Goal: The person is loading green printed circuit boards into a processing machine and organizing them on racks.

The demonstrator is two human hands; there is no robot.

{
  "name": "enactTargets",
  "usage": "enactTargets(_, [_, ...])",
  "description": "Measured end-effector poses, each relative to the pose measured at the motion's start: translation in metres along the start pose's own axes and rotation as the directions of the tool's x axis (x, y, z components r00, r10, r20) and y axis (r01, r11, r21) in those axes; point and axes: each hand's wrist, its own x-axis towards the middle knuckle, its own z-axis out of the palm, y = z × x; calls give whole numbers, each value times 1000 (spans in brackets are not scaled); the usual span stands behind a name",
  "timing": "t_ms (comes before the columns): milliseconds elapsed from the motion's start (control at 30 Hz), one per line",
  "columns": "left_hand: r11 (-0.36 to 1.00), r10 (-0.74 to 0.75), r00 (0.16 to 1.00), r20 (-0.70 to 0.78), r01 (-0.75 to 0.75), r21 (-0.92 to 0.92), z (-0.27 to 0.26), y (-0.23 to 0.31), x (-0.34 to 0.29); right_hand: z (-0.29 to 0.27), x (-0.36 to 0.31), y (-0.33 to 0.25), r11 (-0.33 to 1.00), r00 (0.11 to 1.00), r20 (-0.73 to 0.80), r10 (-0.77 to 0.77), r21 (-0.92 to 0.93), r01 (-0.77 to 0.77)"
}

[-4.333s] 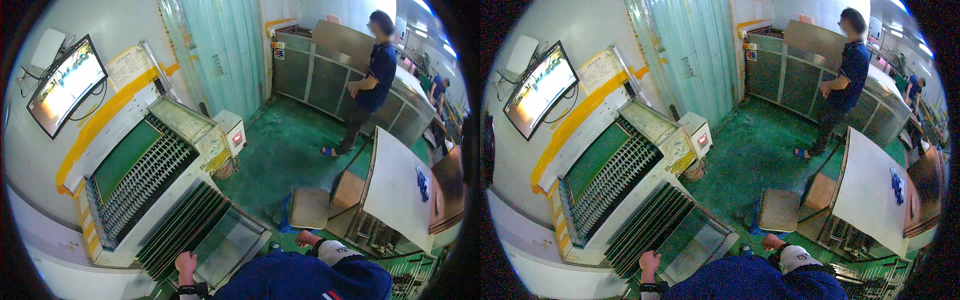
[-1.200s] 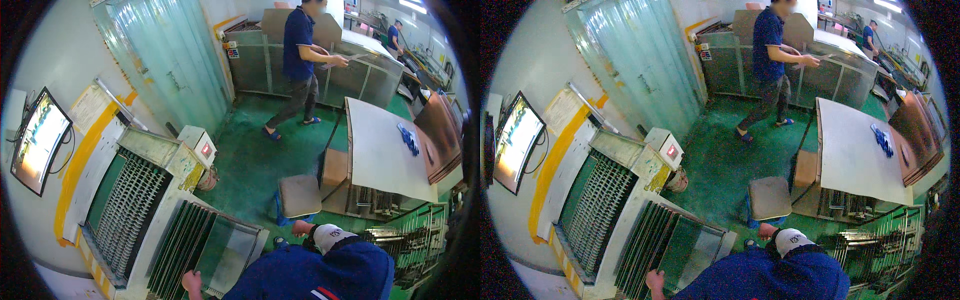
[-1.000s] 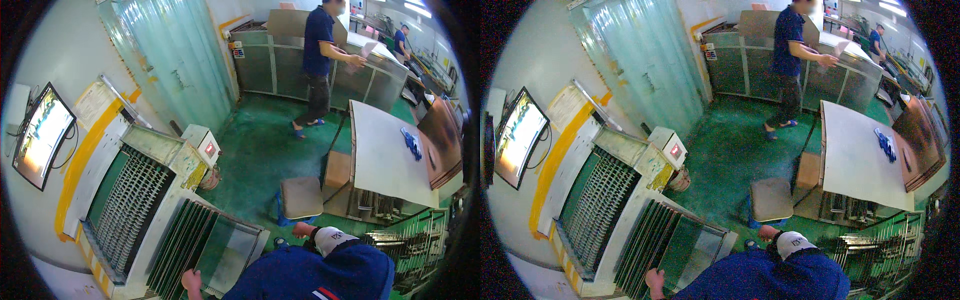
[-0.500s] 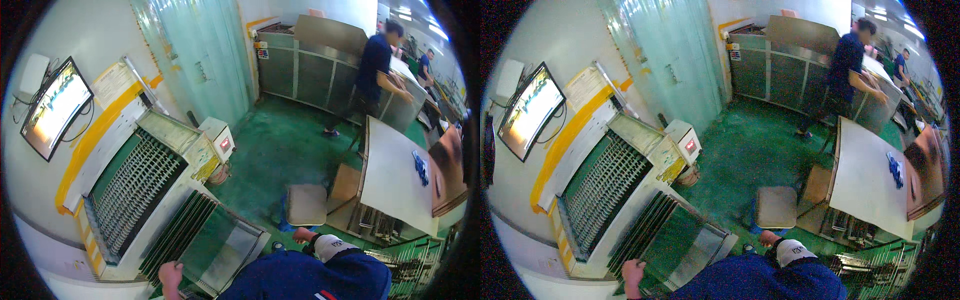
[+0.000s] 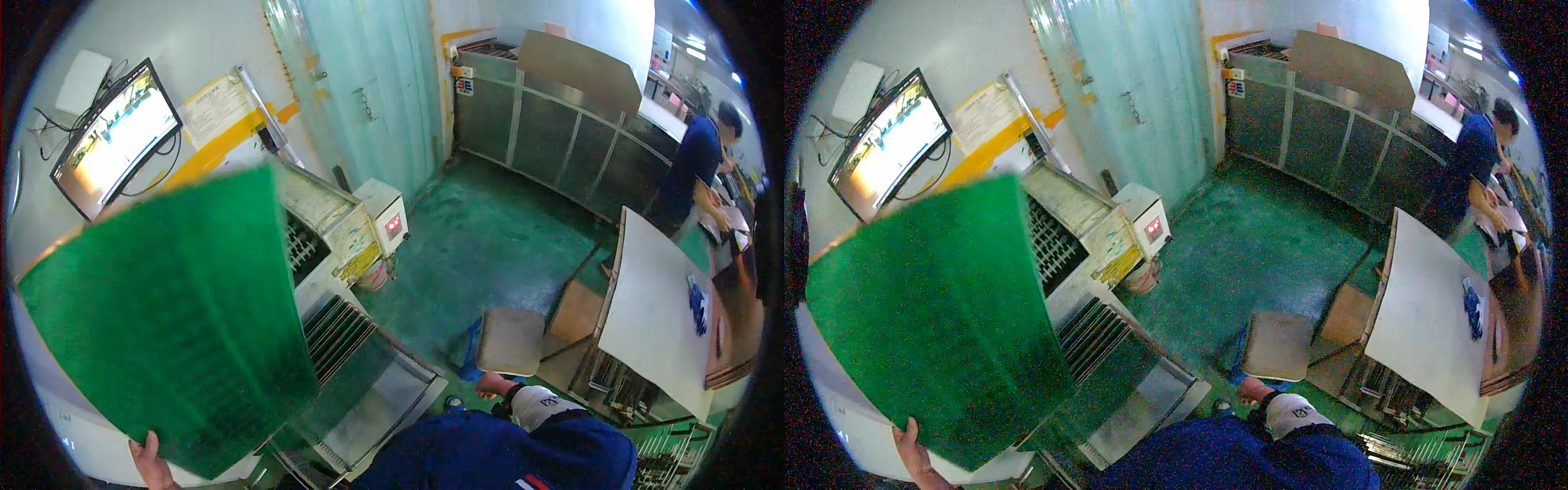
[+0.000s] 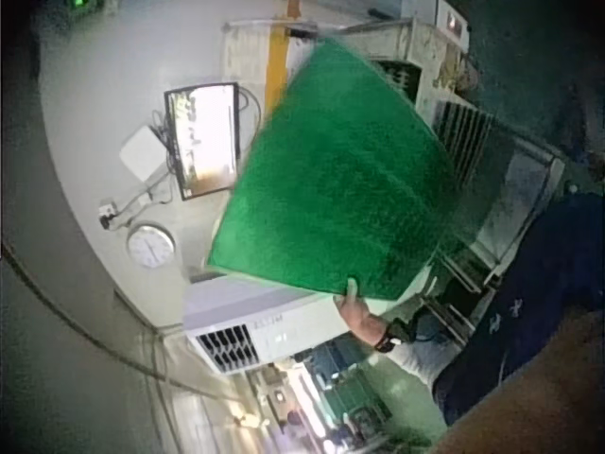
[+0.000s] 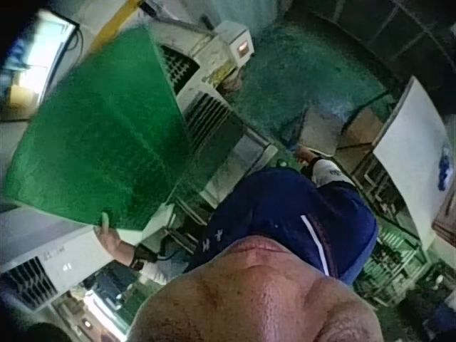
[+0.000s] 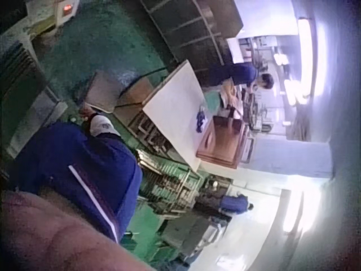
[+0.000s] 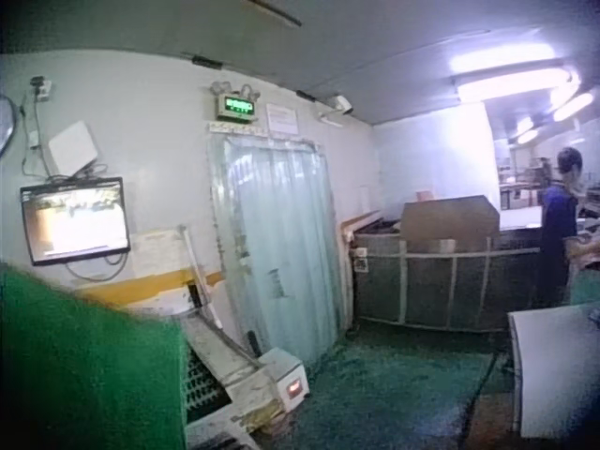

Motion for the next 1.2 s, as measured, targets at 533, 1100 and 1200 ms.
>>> enactTargets(533, [461,-302,939,164,294,-837,151,-148,18,-21,49,68,880,951,307,42,439,-181])
enactTargets(1100, [68,-399,904,154,197,-978,232,-245,134,-15,-5,61,996,998,35,56,68,-59])
enactTargets(1200, [38,-414,895,168,201,-979,243,-257,152,-12,-9,62,1000,999,35,-12,-16,12])
